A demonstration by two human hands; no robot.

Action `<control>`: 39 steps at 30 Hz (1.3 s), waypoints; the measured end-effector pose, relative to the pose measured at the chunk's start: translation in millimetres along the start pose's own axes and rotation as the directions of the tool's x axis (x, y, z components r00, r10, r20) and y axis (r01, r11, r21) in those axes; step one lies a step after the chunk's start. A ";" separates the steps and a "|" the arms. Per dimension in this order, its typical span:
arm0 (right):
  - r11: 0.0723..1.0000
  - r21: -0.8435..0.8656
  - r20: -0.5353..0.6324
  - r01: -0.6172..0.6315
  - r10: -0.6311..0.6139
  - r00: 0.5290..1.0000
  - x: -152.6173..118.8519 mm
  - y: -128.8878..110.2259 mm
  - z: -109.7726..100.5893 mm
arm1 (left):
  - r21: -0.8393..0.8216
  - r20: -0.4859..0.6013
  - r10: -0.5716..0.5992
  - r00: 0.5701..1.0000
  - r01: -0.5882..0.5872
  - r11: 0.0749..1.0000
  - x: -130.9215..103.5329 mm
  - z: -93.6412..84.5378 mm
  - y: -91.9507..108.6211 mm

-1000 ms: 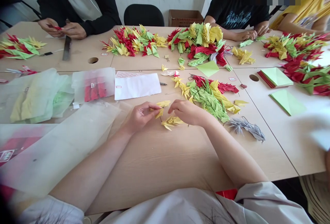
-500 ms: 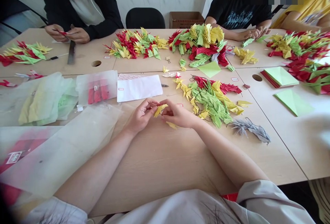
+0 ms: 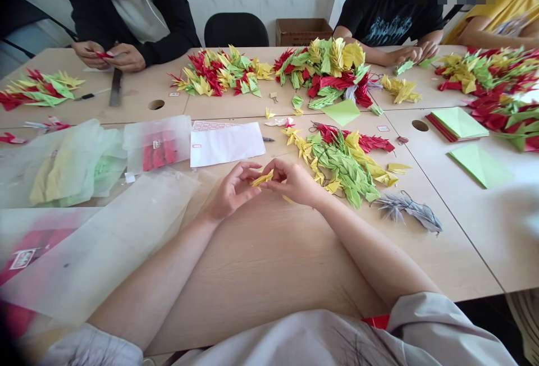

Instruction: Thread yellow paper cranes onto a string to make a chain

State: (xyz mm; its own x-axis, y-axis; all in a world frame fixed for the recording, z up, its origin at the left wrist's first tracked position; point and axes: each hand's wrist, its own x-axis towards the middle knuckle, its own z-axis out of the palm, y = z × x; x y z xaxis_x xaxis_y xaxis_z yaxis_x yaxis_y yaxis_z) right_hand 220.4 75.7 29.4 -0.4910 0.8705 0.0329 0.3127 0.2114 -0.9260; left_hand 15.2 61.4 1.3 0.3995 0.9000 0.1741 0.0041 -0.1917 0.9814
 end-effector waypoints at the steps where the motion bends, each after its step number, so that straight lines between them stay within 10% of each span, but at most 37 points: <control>1: 1.000 0.008 -0.016 -0.007 0.007 1.000 0.3 0.8 0.3 | 0.046 -0.027 0.020 0.999 -0.019 0.999 -0.2 1.4 -2.3; 20: 0.977 0.213 0.006 -0.014 0.013 1.000 -2.5 -9.0 -10.7 | 0.096 -0.269 0.051 0.962 -0.026 0.995 0.1 7.0 -12.9; 35: 0.996 0.081 -0.051 0.024 -0.020 0.999 -5.0 -23.1 -22.9 | 0.128 -0.280 0.098 0.955 -0.064 0.990 3.8 -2.6 -8.7; 39: 0.995 0.086 -0.046 0.043 -0.039 0.998 -4.9 -20.9 -21.3 | -0.097 -0.185 -0.069 0.980 0.052 0.994 2.6 -0.8 -1.6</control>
State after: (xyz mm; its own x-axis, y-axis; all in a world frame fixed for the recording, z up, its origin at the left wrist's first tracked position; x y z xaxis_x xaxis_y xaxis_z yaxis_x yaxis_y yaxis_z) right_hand 233.6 76.5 56.6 -0.4646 0.8812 0.0868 0.2201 0.2099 -0.9526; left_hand 15.5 64.3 0.2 0.2216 0.9680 0.1176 -0.0645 -0.1058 0.9923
